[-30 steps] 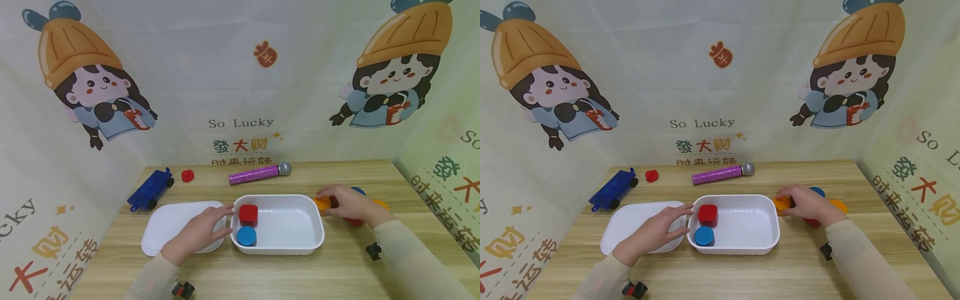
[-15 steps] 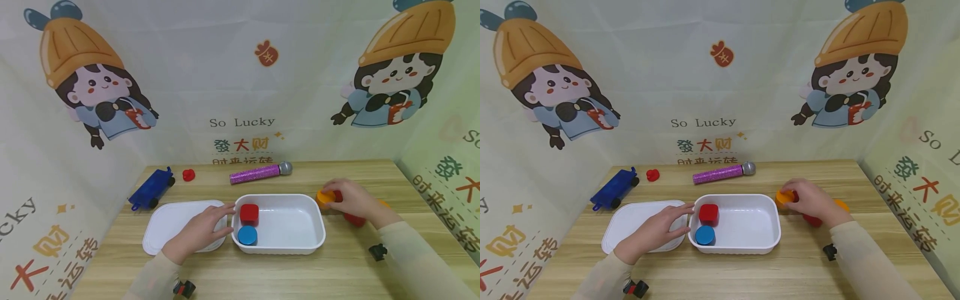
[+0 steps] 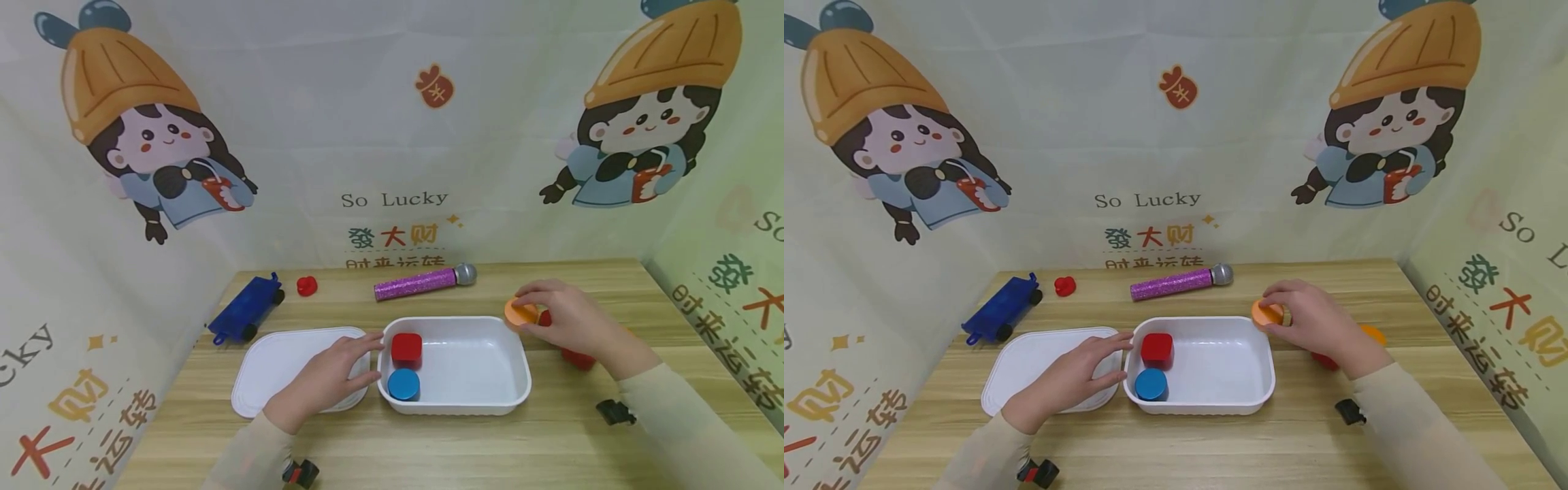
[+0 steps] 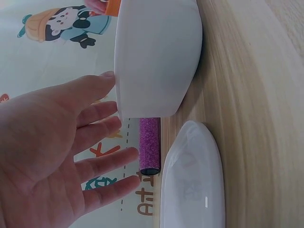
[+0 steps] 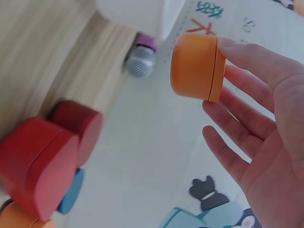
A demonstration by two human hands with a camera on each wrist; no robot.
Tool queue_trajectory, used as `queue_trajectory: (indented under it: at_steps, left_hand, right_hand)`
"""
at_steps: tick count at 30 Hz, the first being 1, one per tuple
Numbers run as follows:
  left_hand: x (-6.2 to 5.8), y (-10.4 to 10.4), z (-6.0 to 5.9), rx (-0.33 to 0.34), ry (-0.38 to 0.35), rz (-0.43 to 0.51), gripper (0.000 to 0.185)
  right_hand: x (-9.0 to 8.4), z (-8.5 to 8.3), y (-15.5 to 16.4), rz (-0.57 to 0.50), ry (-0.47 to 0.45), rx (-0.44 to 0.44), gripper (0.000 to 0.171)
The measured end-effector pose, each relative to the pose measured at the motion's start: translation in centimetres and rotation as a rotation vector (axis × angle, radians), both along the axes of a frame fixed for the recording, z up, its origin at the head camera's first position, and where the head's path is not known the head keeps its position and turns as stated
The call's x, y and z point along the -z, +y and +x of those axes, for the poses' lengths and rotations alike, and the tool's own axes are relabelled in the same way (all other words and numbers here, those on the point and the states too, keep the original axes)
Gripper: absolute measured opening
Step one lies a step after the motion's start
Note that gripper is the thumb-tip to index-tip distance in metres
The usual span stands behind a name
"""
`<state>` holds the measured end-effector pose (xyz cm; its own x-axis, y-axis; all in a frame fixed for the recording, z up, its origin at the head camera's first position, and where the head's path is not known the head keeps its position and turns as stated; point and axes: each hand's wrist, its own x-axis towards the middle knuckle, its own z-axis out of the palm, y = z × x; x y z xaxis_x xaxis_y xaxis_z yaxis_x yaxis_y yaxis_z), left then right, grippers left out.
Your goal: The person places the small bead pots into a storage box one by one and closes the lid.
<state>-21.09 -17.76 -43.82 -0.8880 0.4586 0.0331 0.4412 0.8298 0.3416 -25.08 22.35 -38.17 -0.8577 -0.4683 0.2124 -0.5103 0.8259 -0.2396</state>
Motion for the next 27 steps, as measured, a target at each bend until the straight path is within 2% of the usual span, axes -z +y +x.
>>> queue_trajectory:
  at_steps: [5, 10, 16, 27]
  left_hand:
    - [0.1, 0.0, 0.0, 0.003, 0.006, -0.001, 0.055]
    - [0.1, -0.1, 0.0, 0.0, -0.002, -0.001, 0.055]
    - [0.2, -0.1, 0.0, -0.008, -0.021, -0.007, 0.056]
    - [0.2, 0.0, -0.1, -0.021, -0.012, -0.002, 0.055]
  right_hand:
    - [-0.7, 0.8, -1.2, -0.014, 0.008, -0.045, 0.038]
    - [-0.6, 1.1, -2.4, -0.056, 0.011, -0.092, 0.034]
    - [0.4, 1.0, -4.1, -0.052, 0.024, -0.156, 0.032]
    - [2.5, 0.2, -8.2, -0.001, -0.066, -0.221, 0.033]
